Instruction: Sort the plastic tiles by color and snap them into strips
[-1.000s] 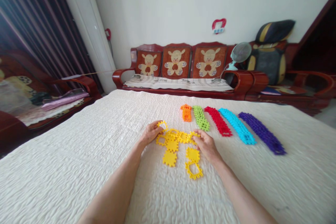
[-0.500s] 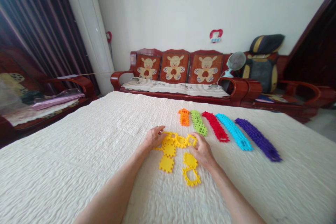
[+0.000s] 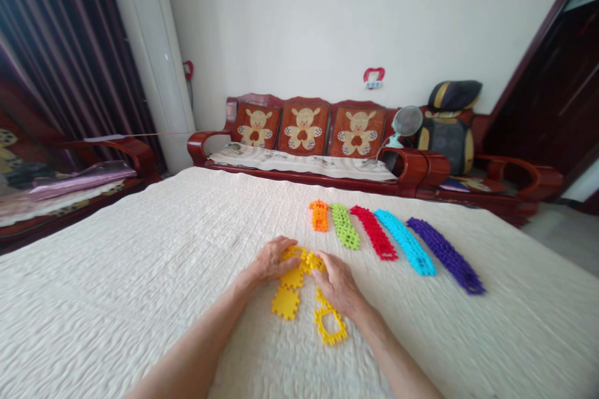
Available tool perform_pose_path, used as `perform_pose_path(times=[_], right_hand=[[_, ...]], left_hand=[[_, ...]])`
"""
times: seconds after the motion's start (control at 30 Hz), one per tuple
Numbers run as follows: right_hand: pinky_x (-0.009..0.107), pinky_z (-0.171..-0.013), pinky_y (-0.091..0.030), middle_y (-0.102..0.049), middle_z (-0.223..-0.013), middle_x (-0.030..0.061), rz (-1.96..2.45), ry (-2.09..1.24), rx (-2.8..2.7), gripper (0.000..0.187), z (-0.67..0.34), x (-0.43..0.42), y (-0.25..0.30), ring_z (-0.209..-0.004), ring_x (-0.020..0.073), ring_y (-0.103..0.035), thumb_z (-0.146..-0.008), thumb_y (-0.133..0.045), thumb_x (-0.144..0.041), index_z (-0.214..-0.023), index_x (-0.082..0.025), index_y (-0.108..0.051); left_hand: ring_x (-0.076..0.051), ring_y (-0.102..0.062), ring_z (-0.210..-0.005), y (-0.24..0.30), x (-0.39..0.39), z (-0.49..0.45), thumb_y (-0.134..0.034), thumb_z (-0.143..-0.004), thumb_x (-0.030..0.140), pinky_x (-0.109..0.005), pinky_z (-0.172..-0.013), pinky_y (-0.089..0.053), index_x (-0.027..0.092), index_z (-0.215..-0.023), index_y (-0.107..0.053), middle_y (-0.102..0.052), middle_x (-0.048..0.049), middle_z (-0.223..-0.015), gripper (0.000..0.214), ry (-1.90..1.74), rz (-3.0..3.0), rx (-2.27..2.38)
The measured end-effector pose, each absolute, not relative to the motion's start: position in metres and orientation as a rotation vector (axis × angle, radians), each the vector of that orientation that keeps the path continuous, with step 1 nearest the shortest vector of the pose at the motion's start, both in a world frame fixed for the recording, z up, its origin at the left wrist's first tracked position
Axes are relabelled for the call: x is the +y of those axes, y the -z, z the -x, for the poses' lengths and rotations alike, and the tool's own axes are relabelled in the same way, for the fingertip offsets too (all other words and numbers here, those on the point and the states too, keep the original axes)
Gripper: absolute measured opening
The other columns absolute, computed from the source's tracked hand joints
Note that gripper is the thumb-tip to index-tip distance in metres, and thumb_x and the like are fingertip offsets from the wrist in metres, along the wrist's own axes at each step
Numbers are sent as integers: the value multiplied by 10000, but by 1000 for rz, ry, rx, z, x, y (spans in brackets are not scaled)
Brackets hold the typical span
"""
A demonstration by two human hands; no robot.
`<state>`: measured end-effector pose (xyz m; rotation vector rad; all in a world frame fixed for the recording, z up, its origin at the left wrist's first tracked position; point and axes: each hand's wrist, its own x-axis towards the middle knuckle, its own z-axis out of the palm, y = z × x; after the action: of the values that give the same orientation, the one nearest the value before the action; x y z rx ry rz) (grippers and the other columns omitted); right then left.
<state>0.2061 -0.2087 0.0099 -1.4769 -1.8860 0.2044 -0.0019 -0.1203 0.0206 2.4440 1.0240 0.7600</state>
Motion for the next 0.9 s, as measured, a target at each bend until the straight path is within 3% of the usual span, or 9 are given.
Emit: perform_pose_path(times=[0.3,0.47,0.7,0.83,0.9], right_hand=[[395,-983,-465,-630,-1221,112,1503,-393,-1764,472,-207,-209,-12,-1136,242,-585,-782,-554,-288,-1243,-190,-535],[427,-1023,-437,-624,-1199,132,1466,-170,-1776,448,-221,-179,-10,-1155,255,-567,-728,-568,-208,-1174,-165,-576],[452,-1071,-387,-546,-1299,133,1394,67,-1825,464,-223,-153,2,-1250,242,-483,-765,-511,-150,-1228,-164,-541],[439,-1022,-432,-604,-1190,141,1409,71,-1802,410,-225,-155,5,-1157,246,-546,-761,-530,-161,-1169,-146,-565],[429,-988,-456,-635,-1123,126,1419,61,-1820,344,-226,-155,5,-1098,240,-577,-768,-522,-162,-1105,-154,-592]], left_hand=[[-198,-640,-933,-29,-118,13,-466,-877,510,-276,-845,-461,193,-1023,-715,-703,-75,-991,429,-822,-2302,926],[-191,-640,-894,-27,-115,11,-411,-891,537,-265,-796,-458,193,-996,-726,-715,-64,-966,478,-824,-2227,973],[-205,-631,-895,-25,-114,11,-410,-876,537,-264,-773,-443,164,-973,-725,-716,-58,-967,498,-836,-2131,990],[-197,-620,-757,-25,-112,13,-413,-848,546,-261,-646,-428,152,-851,-724,-703,-32,-774,502,-891,-1939,1074],[-198,-629,-787,-25,-108,16,-441,-824,545,-259,-679,-444,163,-814,-723,-714,-29,-787,475,-964,-1783,1110]])
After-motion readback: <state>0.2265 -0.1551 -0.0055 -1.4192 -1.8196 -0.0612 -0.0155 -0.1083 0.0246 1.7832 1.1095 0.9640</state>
